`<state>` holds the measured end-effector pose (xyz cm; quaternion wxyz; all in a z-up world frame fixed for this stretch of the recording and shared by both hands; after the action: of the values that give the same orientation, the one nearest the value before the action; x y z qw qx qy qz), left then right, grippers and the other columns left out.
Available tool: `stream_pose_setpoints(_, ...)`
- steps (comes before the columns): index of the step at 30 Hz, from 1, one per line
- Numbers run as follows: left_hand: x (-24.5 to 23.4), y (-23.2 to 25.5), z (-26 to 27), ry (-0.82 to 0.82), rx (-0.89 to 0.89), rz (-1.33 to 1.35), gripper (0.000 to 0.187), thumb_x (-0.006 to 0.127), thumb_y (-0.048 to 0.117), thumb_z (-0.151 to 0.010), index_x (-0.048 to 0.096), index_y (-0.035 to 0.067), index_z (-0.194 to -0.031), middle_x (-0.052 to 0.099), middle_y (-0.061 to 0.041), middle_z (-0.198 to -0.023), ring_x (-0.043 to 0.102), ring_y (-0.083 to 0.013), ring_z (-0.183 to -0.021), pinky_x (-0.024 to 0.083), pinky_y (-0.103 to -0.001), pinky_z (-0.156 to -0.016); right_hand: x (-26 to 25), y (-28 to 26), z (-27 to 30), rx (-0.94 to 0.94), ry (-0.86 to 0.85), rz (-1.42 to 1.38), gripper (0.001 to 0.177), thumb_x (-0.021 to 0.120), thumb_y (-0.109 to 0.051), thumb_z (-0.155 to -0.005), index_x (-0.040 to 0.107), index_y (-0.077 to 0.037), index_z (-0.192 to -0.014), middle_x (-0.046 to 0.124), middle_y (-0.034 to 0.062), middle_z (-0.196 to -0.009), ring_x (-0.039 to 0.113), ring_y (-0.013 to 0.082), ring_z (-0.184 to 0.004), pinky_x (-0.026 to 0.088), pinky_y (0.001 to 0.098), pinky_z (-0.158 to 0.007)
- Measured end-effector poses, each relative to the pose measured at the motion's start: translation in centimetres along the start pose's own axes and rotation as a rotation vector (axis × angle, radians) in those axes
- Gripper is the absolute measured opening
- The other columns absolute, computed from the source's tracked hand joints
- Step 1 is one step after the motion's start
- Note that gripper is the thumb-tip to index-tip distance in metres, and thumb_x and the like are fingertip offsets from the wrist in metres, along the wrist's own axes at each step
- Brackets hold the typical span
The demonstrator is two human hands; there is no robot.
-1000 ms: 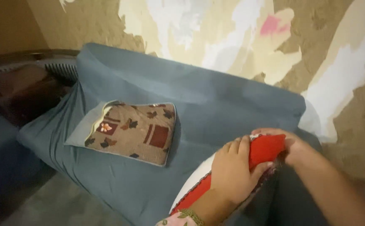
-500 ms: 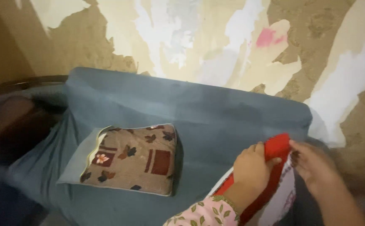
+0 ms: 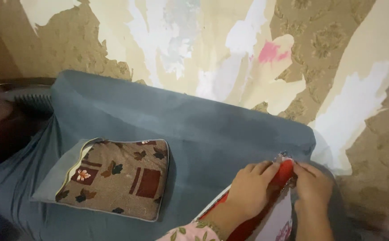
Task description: Straighten pillow covers and arrange pillows on sofas and a bed.
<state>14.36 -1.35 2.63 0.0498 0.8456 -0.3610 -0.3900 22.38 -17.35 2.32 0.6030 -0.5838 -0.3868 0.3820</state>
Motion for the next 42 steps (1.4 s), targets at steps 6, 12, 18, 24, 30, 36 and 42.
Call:
stream_pose_setpoints(6, -0.3, -0.5, -0.9, -0.021, -0.094, 0.066, 0.052, 0.066, 0.014, -0.087, 0.06, 0.012, -0.139, 0.064, -0.019, -0.134, 0.062, -0.042, -0.111, 0.049, -0.049, -0.098, 1.3, -1.0, -1.6, -0.138, -0.054, -0.005, 0.017, 0.067, -0.005, -0.092, 0.075, 0.006, -0.103, 0.074, 0.0139, -0.093, 0.068, 0.0187, -0.075, 0.054, 0.0295, -0.068)
stream_pose_setpoints(12, -0.1, -2.5, -2.8, 0.066, -0.229, 0.037, 0.054, 0.077, 0.021, -0.082, 0.064, 0.017, -0.135, 0.065, -0.02, -0.12, 0.06, -0.0416, -0.11, 0.049, -0.05, -0.096, 3.6, -2.5, -1.3, 0.02, -0.252, 0.138, 0.035, 0.078, -0.031, -0.099, 0.075, 0.004, -0.105, 0.069, 0.0167, -0.091, 0.06, 0.0261, -0.073, 0.046, 0.0385, -0.065)
stream_pose_setpoints(18, -1.7, -1.9, -3.6, 0.248, -0.211, 0.195, 0.075, 0.082, 0.027, -0.065, 0.058, 0.005, -0.132, 0.063, -0.022, -0.115, 0.059, -0.0434, -0.109, 0.049, -0.049, -0.093, 3.5, -0.3, -5.6, 0.13, -0.511, 0.015, 0.028, 0.077, -0.018, -0.087, 0.071, -0.002, -0.109, 0.071, 0.0088, -0.099, 0.066, 0.0194, -0.083, 0.052, 0.0316, -0.074)
stream_pose_setpoints(24, 0.9, -5.3, -2.9, 0.334, -0.417, 0.192, 0.051, 0.06, 0.043, -0.093, 0.069, 0.0, -0.12, 0.068, -0.025, -0.109, 0.063, -0.0423, -0.104, 0.051, -0.049, -0.094, 4.5, 0.0, -5.3, 0.08, -0.572, 0.111, 0.025, 0.074, -0.01, -0.086, 0.073, 0.0, -0.108, 0.072, 0.0108, -0.097, 0.065, 0.0223, -0.081, 0.051, 0.0355, -0.072)
stream_pose_setpoints(30, 1.4, -3.5, -2.9, 0.224, -0.553, -0.228, 0.061, 0.047, 0.055, -0.103, 0.067, -0.002, -0.095, 0.068, -0.027, -0.099, 0.064, -0.0448, -0.099, 0.051, -0.055, -0.086, 5.3, 0.2, -3.8, -0.029, -0.457, 0.084, 0.033, 0.073, -0.001, -0.085, 0.074, 0.007, -0.117, 0.073, 0.0145, -0.104, 0.069, 0.0241, -0.084, 0.056, 0.0372, -0.075)
stream_pose_setpoints(36, 2.6, -4.9, -3.1, 0.049, -0.719, -0.117, 0.063, 0.043, 0.059, -0.104, 0.06, -0.002, -0.099, 0.072, -0.025, -0.086, 0.071, -0.0446, -0.083, 0.055, -0.054, -0.075, 5.4, 1.3, -4.1, -0.092, -0.402, 0.058, 0.039, 0.075, 0.004, -0.08, 0.073, 0.004, -0.119, 0.075, 0.0142, -0.107, 0.071, 0.021, -0.089, 0.055, 0.0309, -0.077)
stream_pose_setpoints(42, 1.5, -4.4, -3.4, 0.03, -0.71, -0.166, 0.06, 0.044, 0.058, -0.103, 0.064, 0.002, -0.094, 0.073, -0.023, -0.084, 0.072, -0.0429, -0.082, 0.055, -0.053, -0.074, 5.3, 1.7, -3.1, -0.221, -0.421, -0.02, 0.042, 0.075, 0.003, -0.085, 0.067, 0.009, -0.126, 0.072, 0.0148, -0.106, 0.069, 0.02, -0.089, 0.056, 0.0302, -0.077)
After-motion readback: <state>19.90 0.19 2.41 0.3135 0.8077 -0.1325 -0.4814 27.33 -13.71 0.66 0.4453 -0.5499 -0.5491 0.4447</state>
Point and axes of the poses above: each hand's wrist, its own z-axis away from the middle knuckle, its own x-axis out of the palm, y = z × x, the point moved 3 cm from there along -z, towards the middle knuckle
